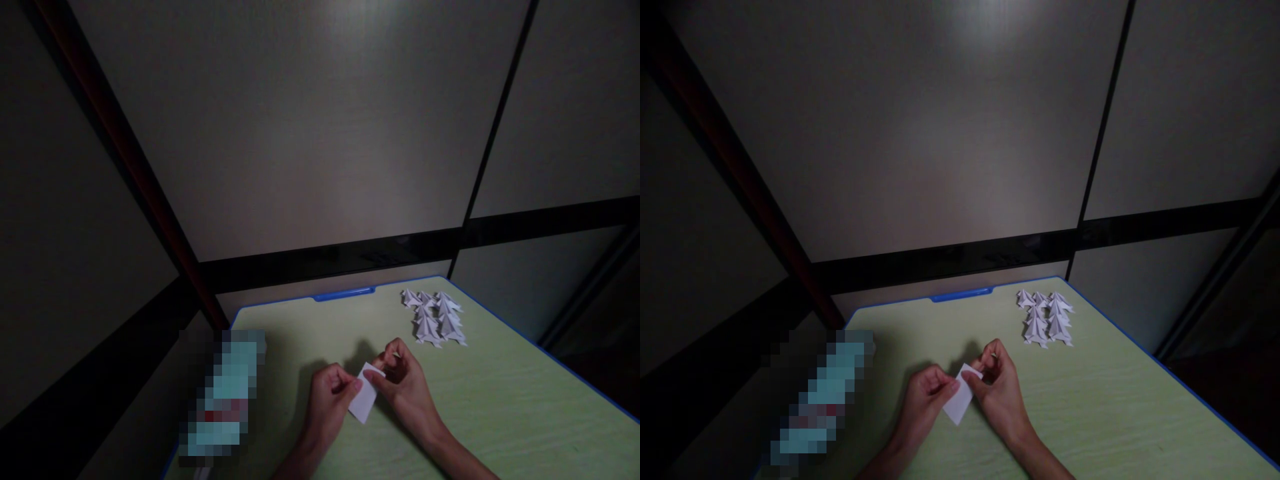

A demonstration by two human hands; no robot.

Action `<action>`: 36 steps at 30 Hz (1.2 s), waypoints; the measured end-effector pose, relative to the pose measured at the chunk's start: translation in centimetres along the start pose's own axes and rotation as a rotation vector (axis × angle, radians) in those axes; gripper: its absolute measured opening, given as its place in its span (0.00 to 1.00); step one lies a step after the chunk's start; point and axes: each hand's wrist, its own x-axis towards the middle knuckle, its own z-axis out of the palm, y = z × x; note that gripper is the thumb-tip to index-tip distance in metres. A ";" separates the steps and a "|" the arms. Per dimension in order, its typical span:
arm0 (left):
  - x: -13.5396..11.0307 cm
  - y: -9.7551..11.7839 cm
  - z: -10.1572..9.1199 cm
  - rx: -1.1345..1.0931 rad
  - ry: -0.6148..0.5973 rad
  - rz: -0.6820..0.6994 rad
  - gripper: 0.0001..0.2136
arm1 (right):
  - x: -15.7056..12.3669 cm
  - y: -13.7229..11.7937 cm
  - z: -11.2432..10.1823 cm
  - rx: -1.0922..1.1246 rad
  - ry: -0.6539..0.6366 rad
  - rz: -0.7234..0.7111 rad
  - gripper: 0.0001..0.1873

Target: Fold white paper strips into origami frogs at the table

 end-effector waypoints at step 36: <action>0.0 0.1 -0.2 0.113 0.066 0.076 0.05 | 0.3 0.7 -0.1 -0.070 -0.065 0.216 0.10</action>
